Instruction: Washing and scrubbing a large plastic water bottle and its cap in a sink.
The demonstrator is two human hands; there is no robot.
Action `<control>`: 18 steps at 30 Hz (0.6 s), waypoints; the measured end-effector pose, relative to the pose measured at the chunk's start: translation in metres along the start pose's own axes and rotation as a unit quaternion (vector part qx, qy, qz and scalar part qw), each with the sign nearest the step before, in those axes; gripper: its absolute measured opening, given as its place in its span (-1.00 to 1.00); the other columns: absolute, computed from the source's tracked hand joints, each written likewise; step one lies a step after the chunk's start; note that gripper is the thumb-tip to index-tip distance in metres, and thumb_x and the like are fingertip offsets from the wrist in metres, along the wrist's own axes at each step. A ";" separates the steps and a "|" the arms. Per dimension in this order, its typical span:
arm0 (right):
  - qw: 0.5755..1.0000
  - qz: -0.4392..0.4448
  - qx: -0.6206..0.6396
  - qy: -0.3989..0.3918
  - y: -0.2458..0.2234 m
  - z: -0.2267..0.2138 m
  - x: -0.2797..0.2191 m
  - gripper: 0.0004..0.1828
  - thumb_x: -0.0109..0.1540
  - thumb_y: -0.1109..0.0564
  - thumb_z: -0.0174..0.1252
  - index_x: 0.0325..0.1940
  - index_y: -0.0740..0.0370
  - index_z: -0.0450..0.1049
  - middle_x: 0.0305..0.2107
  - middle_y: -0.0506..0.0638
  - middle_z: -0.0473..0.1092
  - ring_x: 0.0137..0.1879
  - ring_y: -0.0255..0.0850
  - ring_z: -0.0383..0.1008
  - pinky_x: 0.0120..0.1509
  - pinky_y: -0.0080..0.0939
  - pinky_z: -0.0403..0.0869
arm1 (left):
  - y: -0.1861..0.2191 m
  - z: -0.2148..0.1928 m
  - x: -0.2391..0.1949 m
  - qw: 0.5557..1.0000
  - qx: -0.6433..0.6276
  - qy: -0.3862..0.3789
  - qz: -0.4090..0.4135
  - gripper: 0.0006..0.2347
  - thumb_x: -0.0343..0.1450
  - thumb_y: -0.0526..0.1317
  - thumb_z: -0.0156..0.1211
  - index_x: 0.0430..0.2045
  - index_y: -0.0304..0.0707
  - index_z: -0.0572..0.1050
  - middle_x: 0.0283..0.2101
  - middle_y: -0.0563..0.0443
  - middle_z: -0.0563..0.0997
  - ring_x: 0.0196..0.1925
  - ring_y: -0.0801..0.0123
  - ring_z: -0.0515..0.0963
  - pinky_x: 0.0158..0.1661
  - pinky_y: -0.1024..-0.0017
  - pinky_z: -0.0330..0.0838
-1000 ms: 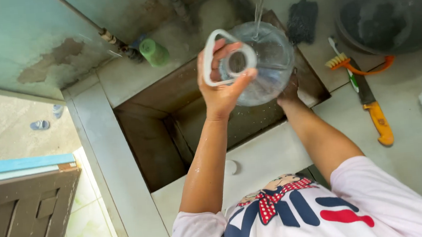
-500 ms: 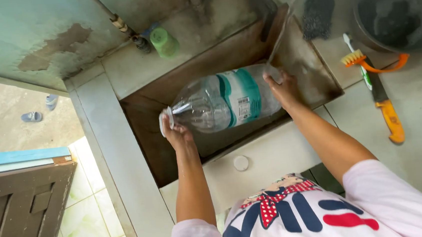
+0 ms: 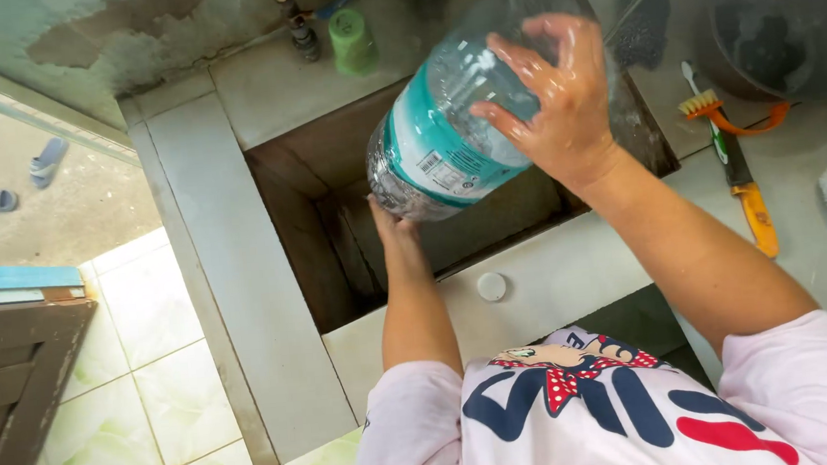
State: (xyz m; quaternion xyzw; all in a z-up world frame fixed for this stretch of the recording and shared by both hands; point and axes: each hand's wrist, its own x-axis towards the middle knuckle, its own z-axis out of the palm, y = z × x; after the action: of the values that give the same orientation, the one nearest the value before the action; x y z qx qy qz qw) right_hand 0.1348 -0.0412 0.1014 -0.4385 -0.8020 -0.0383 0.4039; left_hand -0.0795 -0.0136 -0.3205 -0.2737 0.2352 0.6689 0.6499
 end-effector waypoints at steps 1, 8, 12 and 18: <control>0.998 -0.048 -0.027 -0.013 -0.008 -0.003 0.010 -0.34 0.25 -0.10 0.59 0.31 0.20 0.52 0.12 0.20 0.27 0.24 0.11 0.28 0.35 0.09 0.36 | -0.011 0.017 -0.011 0.998 0.018 -0.054 -0.012 -0.52 0.55 0.07 -0.08 0.23 -0.31 0.40 0.28 -0.28 0.46 0.26 -0.14 0.48 0.16 -0.19 0.45; 0.976 -0.190 -0.075 -0.079 -0.068 -0.010 0.044 -0.33 0.14 0.05 0.55 0.30 0.17 0.49 0.20 0.12 0.26 0.31 0.07 0.26 0.38 0.04 0.33 | -0.043 0.102 -0.092 0.979 0.101 -0.173 0.039 -0.66 0.54 -0.11 0.06 0.13 -0.32 0.47 0.13 -0.18 0.58 0.09 0.08 0.60 0.08 0.08 0.55; 0.969 -0.220 -0.072 -0.081 -0.090 -0.022 0.059 -0.34 0.12 0.08 0.54 0.27 0.18 0.49 0.18 0.12 0.26 0.28 0.08 0.26 0.37 0.06 0.33 | -0.047 0.114 -0.112 0.967 0.138 -0.183 0.108 -0.66 0.53 -0.14 0.07 0.16 -0.32 0.45 0.15 -0.17 0.56 0.11 0.09 0.57 0.10 0.09 0.52; 0.962 -0.271 0.005 -0.036 -0.045 -0.039 0.047 -0.45 0.22 -0.04 0.48 0.22 0.20 0.54 0.02 0.05 0.33 0.14 0.00 0.35 0.23 0.05 0.40 | -0.040 0.103 -0.101 0.930 0.210 -0.219 0.208 -0.64 0.52 -0.20 0.08 0.21 -0.33 0.41 0.20 -0.16 0.52 0.15 0.11 0.53 0.14 0.11 0.48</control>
State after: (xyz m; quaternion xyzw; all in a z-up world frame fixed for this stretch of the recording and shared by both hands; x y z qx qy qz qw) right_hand 0.1123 -0.0540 0.1729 -0.2033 -0.9050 -0.1265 0.3517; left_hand -0.0451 -0.0176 -0.1750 0.0773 0.2739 0.7680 0.5738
